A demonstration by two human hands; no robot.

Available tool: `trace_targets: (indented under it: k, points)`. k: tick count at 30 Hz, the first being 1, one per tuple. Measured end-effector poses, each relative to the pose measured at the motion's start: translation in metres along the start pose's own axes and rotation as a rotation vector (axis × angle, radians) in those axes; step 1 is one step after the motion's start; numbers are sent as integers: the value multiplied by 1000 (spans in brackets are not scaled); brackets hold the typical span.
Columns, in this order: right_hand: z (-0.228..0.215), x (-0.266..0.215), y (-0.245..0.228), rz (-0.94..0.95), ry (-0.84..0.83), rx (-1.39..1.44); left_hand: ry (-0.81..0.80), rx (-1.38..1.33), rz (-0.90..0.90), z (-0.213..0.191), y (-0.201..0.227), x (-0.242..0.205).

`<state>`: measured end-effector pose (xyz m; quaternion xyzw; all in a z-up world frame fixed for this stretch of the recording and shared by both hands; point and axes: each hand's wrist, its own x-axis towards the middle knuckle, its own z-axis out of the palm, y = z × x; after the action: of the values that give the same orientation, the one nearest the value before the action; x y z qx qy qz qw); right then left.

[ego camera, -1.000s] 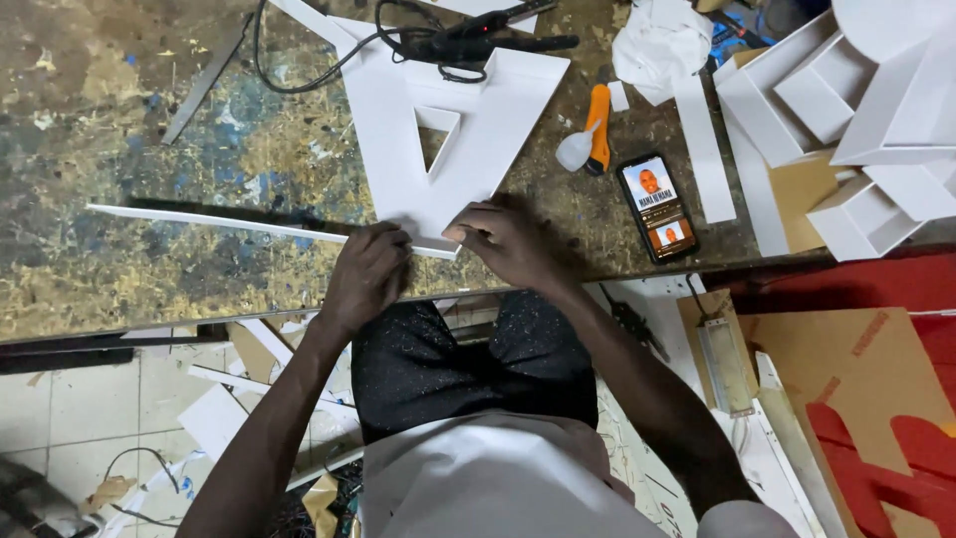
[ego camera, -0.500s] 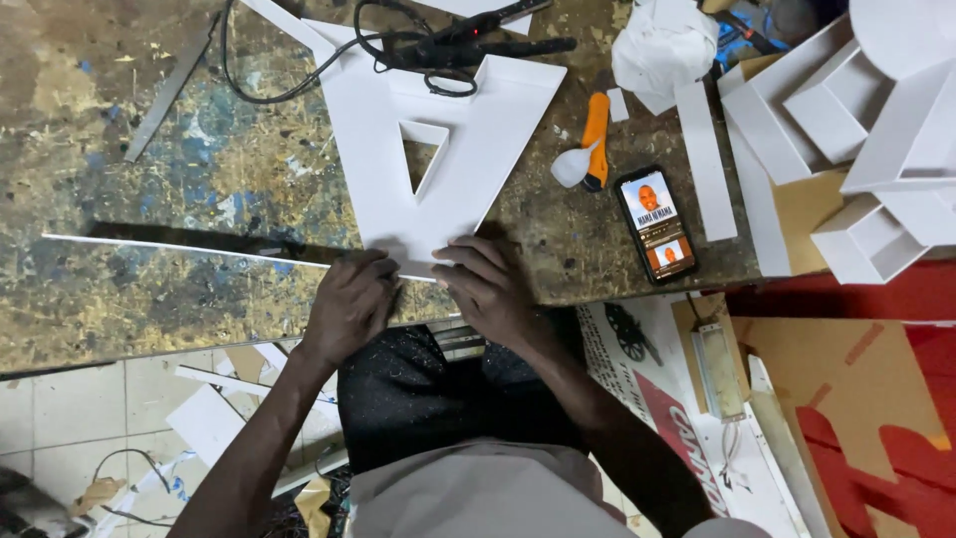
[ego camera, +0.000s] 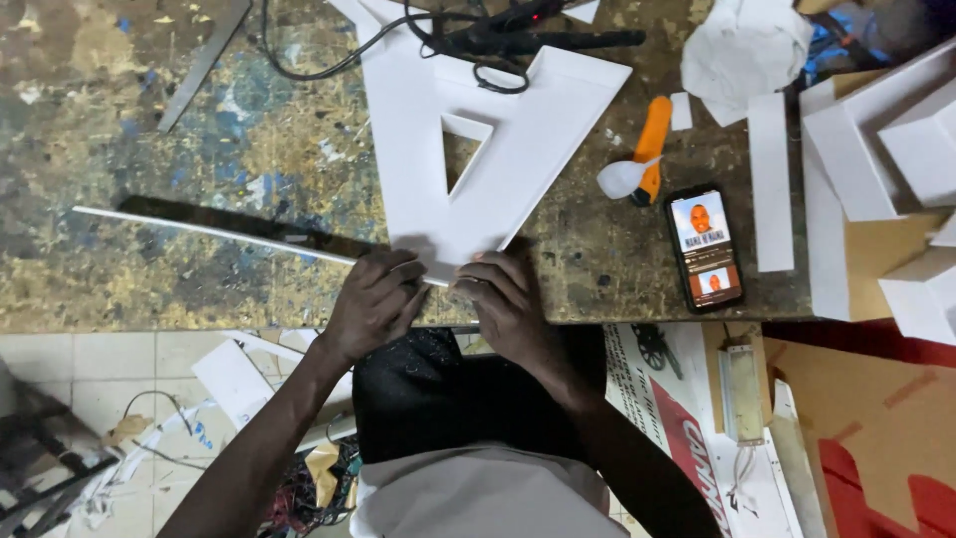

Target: The person assembles a large white letter 'A' on a workbench. They use a hot glue gun to attach a long white strip to the letter's frame, then apply liquid glue from a bottle to secure the joints. A utility knife is used to trim excess material from the strip.

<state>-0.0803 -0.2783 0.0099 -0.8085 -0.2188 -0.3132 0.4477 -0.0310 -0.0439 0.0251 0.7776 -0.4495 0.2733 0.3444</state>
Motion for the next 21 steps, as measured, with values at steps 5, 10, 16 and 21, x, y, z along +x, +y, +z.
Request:
trace_targets:
  k: [5, 10, 16, 21]
  points:
    - [-35, 40, -28, 115, 213, 123, -3, 40, 3, 1, -5, 4]
    - [-70, 11, 37, 458, 501, 19, 3, 62, -15, 10, -11, -9]
    - [-110, 56, 68, 539, 383, -208, -50, 93, -75, 11, -13, -20]
    - [-122, 61, 66, 488, 256, -378, 23, 116, -167, 18, -9, -24]
